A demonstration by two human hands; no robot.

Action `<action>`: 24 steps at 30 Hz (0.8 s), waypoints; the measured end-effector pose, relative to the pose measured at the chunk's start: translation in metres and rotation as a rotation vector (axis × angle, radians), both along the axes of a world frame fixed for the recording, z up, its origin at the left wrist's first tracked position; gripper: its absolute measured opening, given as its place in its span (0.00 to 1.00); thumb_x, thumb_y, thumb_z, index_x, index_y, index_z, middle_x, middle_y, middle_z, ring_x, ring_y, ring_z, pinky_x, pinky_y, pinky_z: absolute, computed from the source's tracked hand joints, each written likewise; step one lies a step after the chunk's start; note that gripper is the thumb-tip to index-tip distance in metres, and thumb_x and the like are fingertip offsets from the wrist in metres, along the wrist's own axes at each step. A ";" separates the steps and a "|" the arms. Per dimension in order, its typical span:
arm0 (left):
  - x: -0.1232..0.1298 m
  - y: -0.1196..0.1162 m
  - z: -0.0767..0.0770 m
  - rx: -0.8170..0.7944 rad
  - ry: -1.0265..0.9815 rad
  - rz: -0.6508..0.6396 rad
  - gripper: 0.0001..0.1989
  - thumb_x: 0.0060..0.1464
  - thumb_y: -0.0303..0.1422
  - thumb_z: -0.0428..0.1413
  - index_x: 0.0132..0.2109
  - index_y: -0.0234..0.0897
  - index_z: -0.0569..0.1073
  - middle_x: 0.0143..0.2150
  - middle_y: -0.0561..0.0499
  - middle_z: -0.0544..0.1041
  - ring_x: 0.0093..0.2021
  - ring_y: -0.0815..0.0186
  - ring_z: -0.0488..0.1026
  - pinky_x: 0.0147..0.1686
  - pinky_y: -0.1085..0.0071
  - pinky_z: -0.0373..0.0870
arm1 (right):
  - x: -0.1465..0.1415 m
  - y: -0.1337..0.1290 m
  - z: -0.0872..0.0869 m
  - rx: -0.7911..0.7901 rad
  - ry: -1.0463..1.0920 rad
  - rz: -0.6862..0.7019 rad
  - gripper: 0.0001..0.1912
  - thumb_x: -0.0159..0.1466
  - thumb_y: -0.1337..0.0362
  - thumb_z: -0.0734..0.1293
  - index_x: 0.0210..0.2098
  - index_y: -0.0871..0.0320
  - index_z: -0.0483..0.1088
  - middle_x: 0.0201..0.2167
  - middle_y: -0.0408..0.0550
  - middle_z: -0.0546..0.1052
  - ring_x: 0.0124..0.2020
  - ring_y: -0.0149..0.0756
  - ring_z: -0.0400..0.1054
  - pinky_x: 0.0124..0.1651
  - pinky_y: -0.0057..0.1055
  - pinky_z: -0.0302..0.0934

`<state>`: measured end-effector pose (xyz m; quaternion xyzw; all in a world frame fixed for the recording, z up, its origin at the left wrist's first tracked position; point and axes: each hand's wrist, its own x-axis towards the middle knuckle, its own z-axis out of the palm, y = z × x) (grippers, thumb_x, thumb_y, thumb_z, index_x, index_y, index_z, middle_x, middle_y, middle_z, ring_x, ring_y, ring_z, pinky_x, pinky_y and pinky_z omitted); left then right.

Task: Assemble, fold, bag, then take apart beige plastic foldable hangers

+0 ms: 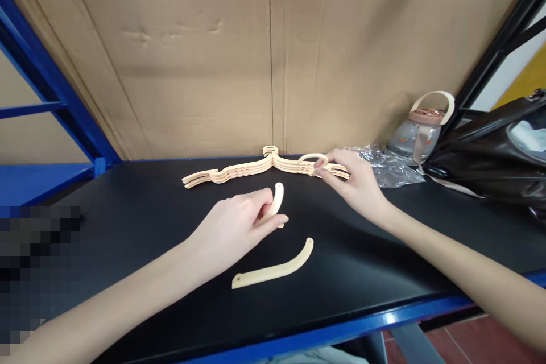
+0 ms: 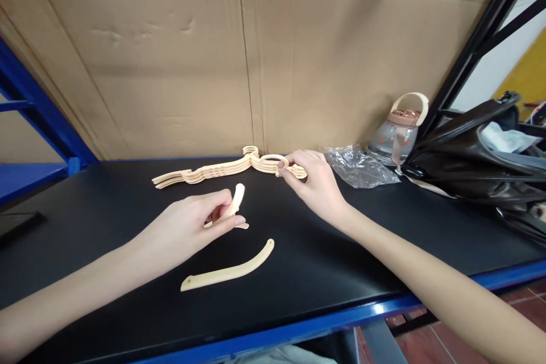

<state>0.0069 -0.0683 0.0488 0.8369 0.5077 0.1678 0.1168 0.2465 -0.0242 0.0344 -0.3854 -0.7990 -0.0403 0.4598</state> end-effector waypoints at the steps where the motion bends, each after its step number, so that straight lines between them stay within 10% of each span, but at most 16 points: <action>1: -0.003 0.002 -0.004 -0.019 -0.051 -0.022 0.17 0.58 0.44 0.50 0.28 0.40 0.56 0.21 0.60 0.63 0.21 0.70 0.61 0.22 0.73 0.52 | -0.003 -0.003 -0.001 -0.011 -0.001 0.013 0.04 0.66 0.65 0.64 0.34 0.53 0.69 0.33 0.42 0.77 0.37 0.38 0.70 0.47 0.38 0.56; 24: -0.009 0.013 -0.021 -0.108 -0.359 -0.113 0.05 0.56 0.33 0.53 0.41 0.42 0.67 0.37 0.57 0.74 0.34 0.69 0.73 0.35 0.74 0.67 | -0.024 -0.022 -0.012 -0.237 0.072 0.263 0.02 0.64 0.64 0.66 0.34 0.54 0.71 0.31 0.42 0.78 0.35 0.35 0.73 0.42 0.33 0.65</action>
